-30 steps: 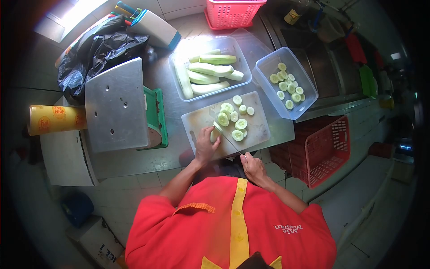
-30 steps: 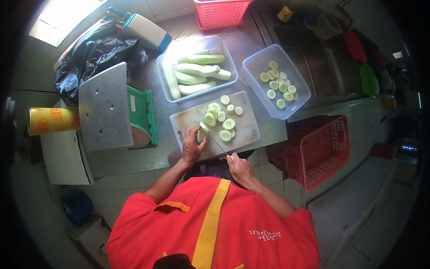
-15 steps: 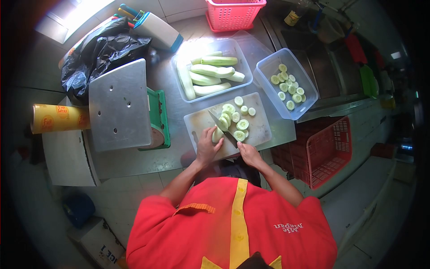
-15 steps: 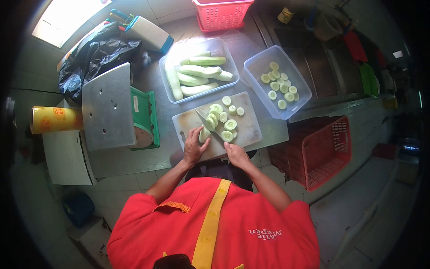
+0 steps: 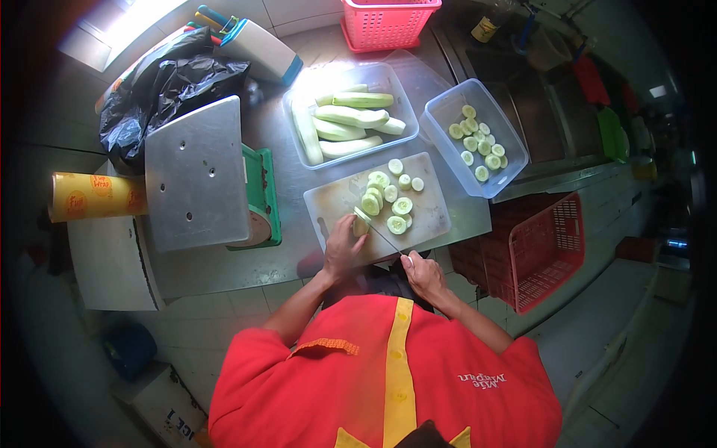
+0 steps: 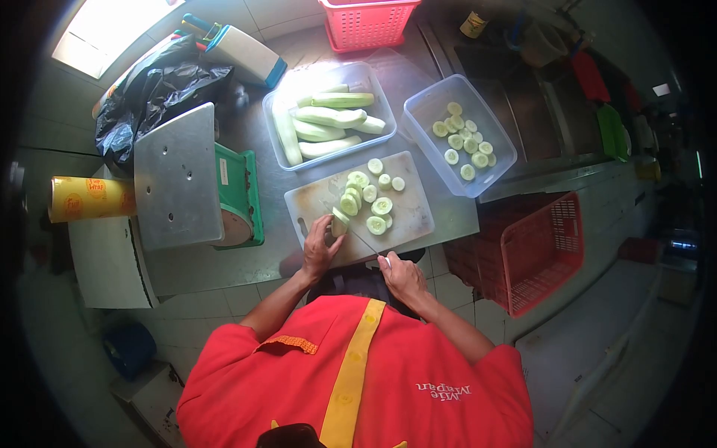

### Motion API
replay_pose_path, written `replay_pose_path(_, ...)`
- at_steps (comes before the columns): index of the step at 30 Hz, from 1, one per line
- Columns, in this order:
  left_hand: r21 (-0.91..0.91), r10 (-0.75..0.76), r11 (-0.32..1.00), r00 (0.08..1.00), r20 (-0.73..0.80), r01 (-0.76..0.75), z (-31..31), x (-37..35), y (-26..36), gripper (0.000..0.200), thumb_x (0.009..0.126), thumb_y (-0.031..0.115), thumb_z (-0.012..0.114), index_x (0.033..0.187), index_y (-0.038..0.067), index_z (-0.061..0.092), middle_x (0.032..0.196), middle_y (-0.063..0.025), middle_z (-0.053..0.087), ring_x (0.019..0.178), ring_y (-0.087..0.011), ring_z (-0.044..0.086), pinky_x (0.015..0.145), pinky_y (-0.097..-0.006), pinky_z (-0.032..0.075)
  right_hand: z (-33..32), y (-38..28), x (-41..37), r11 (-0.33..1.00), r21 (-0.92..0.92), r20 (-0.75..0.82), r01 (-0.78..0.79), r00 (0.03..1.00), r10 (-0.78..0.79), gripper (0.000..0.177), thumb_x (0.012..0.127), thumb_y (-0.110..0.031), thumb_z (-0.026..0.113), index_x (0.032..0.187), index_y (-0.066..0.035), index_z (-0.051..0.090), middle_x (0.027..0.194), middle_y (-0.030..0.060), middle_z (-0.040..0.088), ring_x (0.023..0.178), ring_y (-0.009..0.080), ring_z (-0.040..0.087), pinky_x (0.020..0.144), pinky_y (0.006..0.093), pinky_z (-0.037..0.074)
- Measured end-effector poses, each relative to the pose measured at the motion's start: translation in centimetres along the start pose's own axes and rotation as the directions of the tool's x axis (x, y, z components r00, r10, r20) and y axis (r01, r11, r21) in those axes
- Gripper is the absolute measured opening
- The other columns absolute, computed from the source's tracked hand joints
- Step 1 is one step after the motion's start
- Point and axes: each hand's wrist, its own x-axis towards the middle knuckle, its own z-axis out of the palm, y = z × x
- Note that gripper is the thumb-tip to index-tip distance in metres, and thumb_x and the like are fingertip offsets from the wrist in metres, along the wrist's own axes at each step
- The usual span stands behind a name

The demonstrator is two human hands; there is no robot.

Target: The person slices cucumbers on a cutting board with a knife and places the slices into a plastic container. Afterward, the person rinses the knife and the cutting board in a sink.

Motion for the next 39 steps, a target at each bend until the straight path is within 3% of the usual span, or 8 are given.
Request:
replay_pose_path(9,0.013,0.027,1.0,0.999,0.02,-0.027,-0.3,0.3,-0.2,0.055,0.08,0.008,0.079,0.128,0.001,0.054,0.124,-0.0176,0.058,0.106,-0.0329,0.063,0.088,-0.0376,0.057,2.2,0.1,3.8,0.994,-0.078,0.076,-0.071,0.994,0.077,0.049,0.104,-0.046,0.037,0.096,-0.001,0.056,0.08,0.0294,0.065,0.082,0.0517,0.062,0.073,0.0597,0.047)
replay_pose_path(12,0.009,0.017,1.0,1.0,0.022,-0.017,-0.4,0.1,-0.3,0.054,0.08,0.011,0.08,0.128,0.002,0.056,0.122,-0.0168,0.059,0.104,-0.0323,0.064,0.087,-0.0378,0.057,3.1,0.9,5.6,0.997,0.034,0.055,-0.065,0.997,0.063,0.05,0.104,-0.046,0.038,0.093,-0.002,0.058,0.085,0.0298,0.065,0.087,0.0514,0.062,0.076,0.0583,0.048)
replay_pose_path(14,0.003,0.012,1.0,1.0,0.015,-0.012,-0.5,0.4,-0.1,0.054,0.079,0.012,0.081,0.127,0.003,0.056,0.12,-0.0161,0.06,0.102,-0.0319,0.064,0.087,-0.0379,0.057,2.1,1.3,6.5,0.96,0.263,0.227,-0.092,0.973,0.031,0.051,0.104,-0.046,0.037,0.089,-0.002,0.058,0.088,0.0308,0.064,0.091,0.0517,0.06,0.077,0.0579,0.047)
replay_pose_path(15,0.0,-0.013,1.0,1.0,0.022,0.013,-0.6,0.2,-0.1,0.054,0.079,0.012,0.081,0.126,0.003,0.057,0.118,-0.0154,0.06,0.101,-0.0312,0.065,0.086,-0.0377,0.057,2.2,1.3,6.2,0.961,0.263,0.224,-0.09,0.974,0.029,0.051,0.104,-0.046,0.037,0.089,-0.002,0.058,0.088,0.0308,0.064,0.091,0.0517,0.06,0.077,0.0579,0.047)
replay_pose_path(17,-0.001,-0.043,0.999,0.999,0.027,0.043,-0.8,0.0,-0.1,0.053,0.079,0.013,0.081,0.126,0.003,0.058,0.117,-0.0147,0.061,0.099,-0.0305,0.065,0.085,-0.0375,0.057,1.7,0.1,4.2,0.992,0.126,-0.03,0.004,1.0,0.0,0.051,0.104,-0.046,0.037,0.088,-0.002,0.056,0.082,0.0312,0.063,0.085,0.0529,0.059,0.074,0.0594,0.047)
replay_pose_path(23,-0.007,-0.067,0.998,0.998,0.011,0.068,-0.1,0.0,-0.3,0.05,0.078,0.01,0.081,0.122,0.003,0.059,0.114,-0.0138,0.062,0.096,-0.0288,0.067,0.082,-0.0358,0.058,0.6,-0.3,0.6,0.999,0.03,-0.027,0.018,0.999,-0.017,0.046,0.104,-0.044,0.04,0.089,-0.002,0.053,0.07,0.0294,0.061,0.073,0.0531,0.059,0.067,0.0617,0.045)
replay_pose_path(39,-0.035,-0.056,0.998,0.998,-0.004,0.055,0.2,0.0,-0.5,0.047,0.077,0.005,0.081,0.118,0.001,0.058,0.113,-0.0152,0.062,0.097,-0.0299,0.066,0.083,-0.0363,0.058,0.5,-0.7,0.1,0.999,-0.036,-0.003,-0.009,1.0,0.009,0.043,0.104,-0.042,0.04,0.092,-0.002,0.052,0.068,0.0264,0.063,0.07,0.0495,0.062,0.065,0.0598,0.048)
